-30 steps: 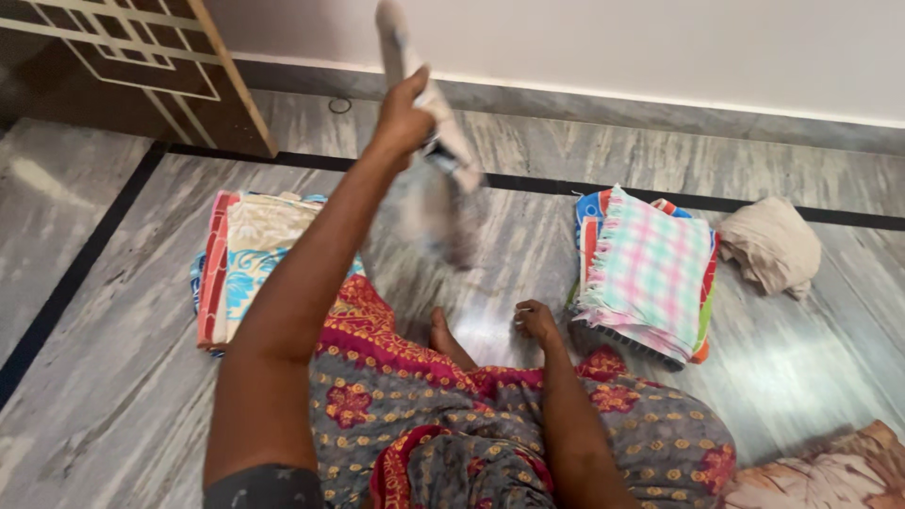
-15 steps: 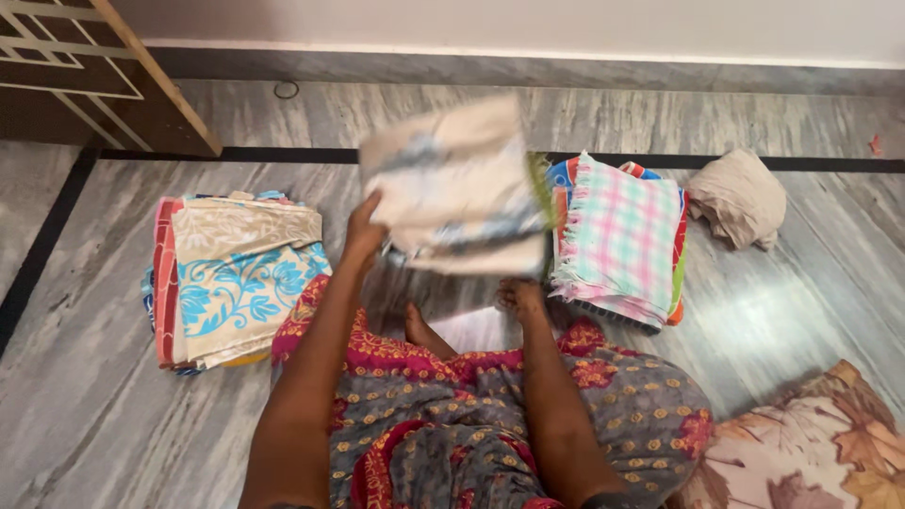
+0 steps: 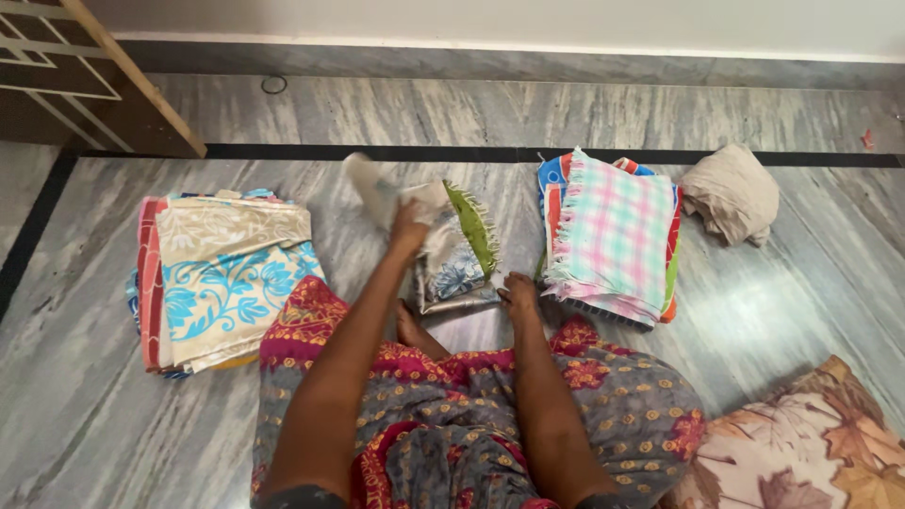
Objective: The person sits on the floor and folds various pieces of cloth and fabric by hand. They unfold, smooth, and fold each item into neat stacks, organizing them into piles on the floor.
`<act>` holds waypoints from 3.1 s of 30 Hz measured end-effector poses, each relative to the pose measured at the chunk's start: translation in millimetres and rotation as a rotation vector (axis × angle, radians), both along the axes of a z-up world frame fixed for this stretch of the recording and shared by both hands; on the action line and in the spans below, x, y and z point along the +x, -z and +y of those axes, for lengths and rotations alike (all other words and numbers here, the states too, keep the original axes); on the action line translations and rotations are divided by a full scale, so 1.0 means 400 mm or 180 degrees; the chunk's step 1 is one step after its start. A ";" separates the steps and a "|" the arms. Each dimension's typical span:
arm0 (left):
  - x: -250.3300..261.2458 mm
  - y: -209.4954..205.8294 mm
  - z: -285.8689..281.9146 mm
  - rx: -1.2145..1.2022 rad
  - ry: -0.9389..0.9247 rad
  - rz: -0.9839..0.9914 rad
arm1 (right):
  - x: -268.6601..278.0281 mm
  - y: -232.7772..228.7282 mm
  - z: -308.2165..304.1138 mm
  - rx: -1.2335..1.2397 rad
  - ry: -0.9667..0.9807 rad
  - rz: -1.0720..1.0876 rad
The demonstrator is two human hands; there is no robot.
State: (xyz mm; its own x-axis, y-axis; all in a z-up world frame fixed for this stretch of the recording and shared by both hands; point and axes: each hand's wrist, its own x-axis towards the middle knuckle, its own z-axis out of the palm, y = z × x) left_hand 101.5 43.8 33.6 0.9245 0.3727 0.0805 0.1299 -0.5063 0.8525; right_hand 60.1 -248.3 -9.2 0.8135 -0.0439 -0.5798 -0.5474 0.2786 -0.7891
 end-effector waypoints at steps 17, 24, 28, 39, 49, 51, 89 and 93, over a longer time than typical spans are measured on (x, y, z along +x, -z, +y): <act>-0.241 0.087 -0.133 -0.1358 -0.1017 0.1631 | -0.020 -0.036 0.065 -0.0512 -0.0592 -0.0650; -0.217 0.078 -0.052 -0.3697 -0.0431 0.0781 | -0.017 -0.057 0.063 0.1157 -0.0911 0.0312; -0.161 -0.006 -0.040 -0.3196 0.0261 0.0322 | 0.030 -0.106 0.056 0.1282 -0.1031 -0.0287; 0.096 -0.481 -0.451 -0.2909 0.1466 -0.0991 | 0.141 -0.615 -0.375 0.0886 -0.0238 -0.2711; -0.018 -0.105 -0.484 -0.1090 0.1595 0.0939 | 0.130 -0.394 -0.586 -0.3946 0.0364 -0.1370; -0.024 -0.030 -0.353 -0.0611 0.1265 0.0921 | 0.144 -0.371 -0.529 -0.3374 0.0157 -0.1703; -0.505 -0.124 0.608 0.0420 -0.1914 0.0469 | -0.217 -0.079 0.126 -0.4375 -0.2971 -0.1962; -0.317 -0.200 0.465 0.0280 -0.1512 -0.0063 | -0.196 -0.070 0.116 -0.4004 -0.2942 -0.1607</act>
